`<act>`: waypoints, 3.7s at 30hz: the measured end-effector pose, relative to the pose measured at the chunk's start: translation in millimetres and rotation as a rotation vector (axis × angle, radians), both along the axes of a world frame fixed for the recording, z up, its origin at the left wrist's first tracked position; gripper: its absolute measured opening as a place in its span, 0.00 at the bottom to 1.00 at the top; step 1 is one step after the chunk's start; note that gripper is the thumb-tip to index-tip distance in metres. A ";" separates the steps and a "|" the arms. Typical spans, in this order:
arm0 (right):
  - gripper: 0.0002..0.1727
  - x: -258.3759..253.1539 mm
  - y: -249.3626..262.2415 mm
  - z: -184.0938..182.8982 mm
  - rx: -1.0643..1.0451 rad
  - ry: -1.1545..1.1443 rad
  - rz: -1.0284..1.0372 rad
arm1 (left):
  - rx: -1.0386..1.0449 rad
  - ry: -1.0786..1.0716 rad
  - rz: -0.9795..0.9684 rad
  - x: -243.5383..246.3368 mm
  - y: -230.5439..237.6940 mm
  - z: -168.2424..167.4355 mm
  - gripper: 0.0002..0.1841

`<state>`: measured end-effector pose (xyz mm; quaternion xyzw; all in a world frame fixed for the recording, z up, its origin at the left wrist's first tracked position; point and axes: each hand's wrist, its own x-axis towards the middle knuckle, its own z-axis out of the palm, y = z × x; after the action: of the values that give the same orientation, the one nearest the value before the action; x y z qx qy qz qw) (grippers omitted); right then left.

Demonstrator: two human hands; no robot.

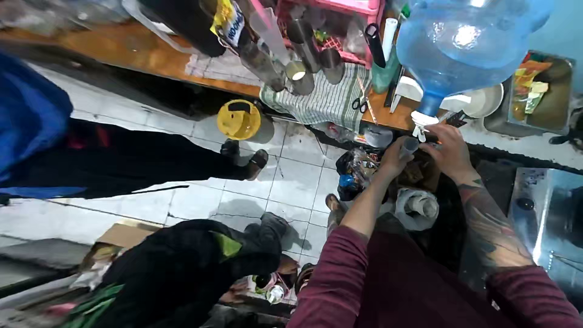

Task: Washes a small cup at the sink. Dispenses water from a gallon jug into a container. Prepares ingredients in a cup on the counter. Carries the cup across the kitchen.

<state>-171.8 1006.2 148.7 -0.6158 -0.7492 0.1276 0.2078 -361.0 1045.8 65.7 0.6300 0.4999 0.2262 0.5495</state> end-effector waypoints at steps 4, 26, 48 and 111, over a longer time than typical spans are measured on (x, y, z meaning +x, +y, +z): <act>0.23 4.6 7.1 -5.4 0.083 -0.065 0.042 | 0.081 -0.035 -0.026 8.3 12.5 1.0 0.36; 0.15 -4.8 -0.9 -8.3 0.257 -0.159 0.130 | 0.079 0.055 -0.091 1.8 21.4 -8.6 0.35; 0.16 -3.3 5.5 -11.4 0.231 -0.113 0.074 | 0.058 0.072 -0.069 3.2 21.7 -5.8 0.35; 0.32 -230.5 33.1 -120.4 -0.636 0.504 -0.219 | 0.285 0.046 0.390 -436.8 207.6 71.0 0.35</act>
<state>-402.3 1039.3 28.2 -0.6747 -0.5284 0.4764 0.1967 -797.8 1253.3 136.7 0.5978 0.5876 0.3816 0.3896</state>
